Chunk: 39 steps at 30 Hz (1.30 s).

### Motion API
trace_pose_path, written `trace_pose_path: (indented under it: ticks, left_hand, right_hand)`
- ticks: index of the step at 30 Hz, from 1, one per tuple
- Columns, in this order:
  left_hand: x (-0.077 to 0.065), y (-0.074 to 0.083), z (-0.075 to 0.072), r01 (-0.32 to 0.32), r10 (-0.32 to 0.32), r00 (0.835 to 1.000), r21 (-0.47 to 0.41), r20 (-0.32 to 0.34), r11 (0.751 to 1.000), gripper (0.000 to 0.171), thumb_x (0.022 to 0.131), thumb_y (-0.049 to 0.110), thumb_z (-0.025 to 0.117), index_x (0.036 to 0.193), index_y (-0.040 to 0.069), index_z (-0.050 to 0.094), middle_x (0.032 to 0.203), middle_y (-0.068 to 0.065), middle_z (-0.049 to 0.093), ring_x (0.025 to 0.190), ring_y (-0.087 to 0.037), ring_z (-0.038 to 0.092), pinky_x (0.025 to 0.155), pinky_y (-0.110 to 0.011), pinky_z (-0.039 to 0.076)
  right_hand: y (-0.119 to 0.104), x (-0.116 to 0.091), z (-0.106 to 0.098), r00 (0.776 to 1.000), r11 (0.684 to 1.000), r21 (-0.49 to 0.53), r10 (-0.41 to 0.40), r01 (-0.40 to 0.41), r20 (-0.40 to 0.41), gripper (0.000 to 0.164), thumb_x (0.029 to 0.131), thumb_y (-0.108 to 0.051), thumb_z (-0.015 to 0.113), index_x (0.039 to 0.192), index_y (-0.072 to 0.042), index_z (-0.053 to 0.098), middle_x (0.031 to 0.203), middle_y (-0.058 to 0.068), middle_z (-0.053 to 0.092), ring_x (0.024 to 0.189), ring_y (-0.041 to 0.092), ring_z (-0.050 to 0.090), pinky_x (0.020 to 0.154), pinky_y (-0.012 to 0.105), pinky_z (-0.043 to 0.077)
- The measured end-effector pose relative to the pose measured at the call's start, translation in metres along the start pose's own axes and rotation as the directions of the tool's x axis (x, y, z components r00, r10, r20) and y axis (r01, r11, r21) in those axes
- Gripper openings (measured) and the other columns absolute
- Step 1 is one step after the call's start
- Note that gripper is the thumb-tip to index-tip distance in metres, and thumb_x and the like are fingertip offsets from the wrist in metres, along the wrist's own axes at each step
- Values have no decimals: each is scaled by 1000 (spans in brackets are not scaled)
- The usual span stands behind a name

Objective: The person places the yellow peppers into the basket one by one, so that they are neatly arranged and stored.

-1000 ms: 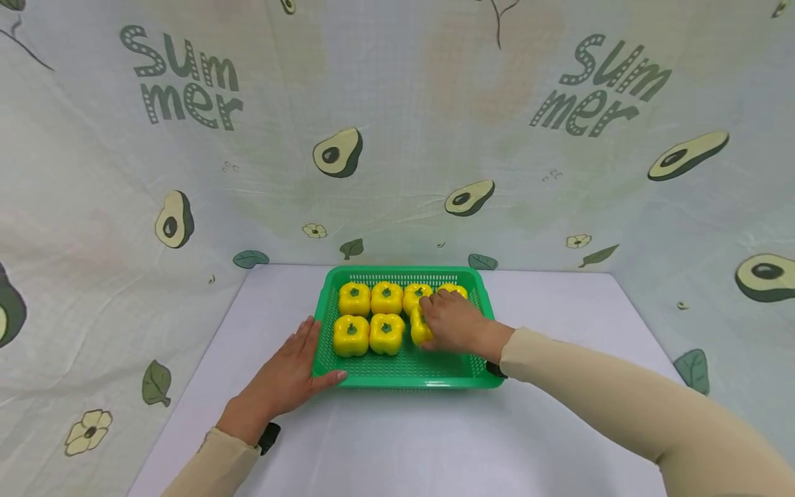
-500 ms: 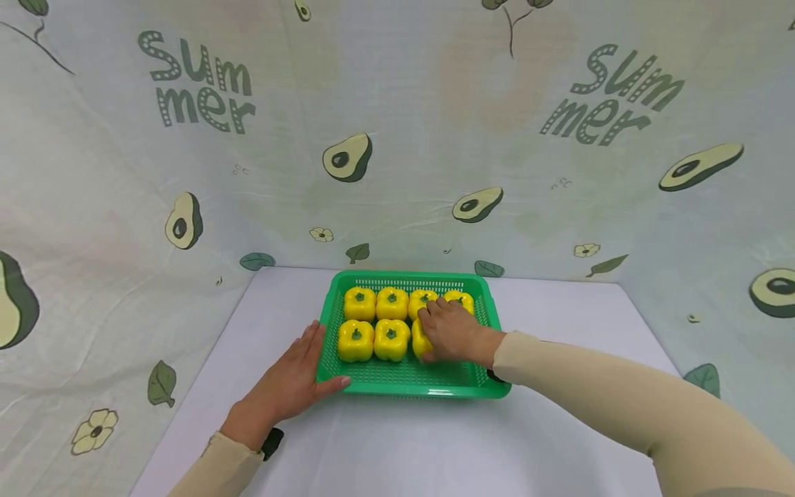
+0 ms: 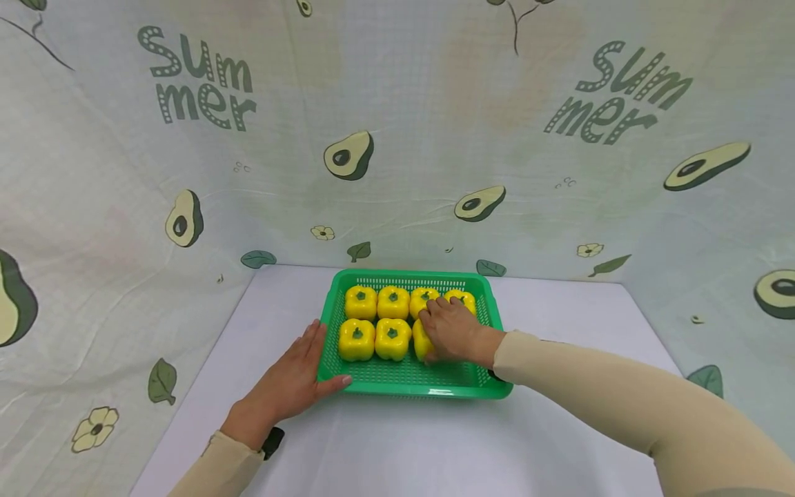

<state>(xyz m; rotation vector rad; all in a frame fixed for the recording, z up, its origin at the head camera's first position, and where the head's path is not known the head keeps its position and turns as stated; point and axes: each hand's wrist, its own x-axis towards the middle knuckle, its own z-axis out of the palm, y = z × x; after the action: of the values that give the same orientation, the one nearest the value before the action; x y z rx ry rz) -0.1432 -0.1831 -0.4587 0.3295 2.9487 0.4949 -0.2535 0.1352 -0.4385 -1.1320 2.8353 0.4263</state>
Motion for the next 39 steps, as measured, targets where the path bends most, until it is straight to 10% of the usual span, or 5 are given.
trace_pose_path:
  ticks: [39]
  left_hand:
    - [-2,4,-3,-6,6,1000,7,-7,1000,120,93,78,59,167,-4,13,176,-24,12,159,-46,25,126,-60,30]
  right_hand:
    - [3,-12,-8,1000,1000,-22,11,-11,-5,87,80,-74,78,129,-5,58,117,12,64,109,31,59,102,52,54]
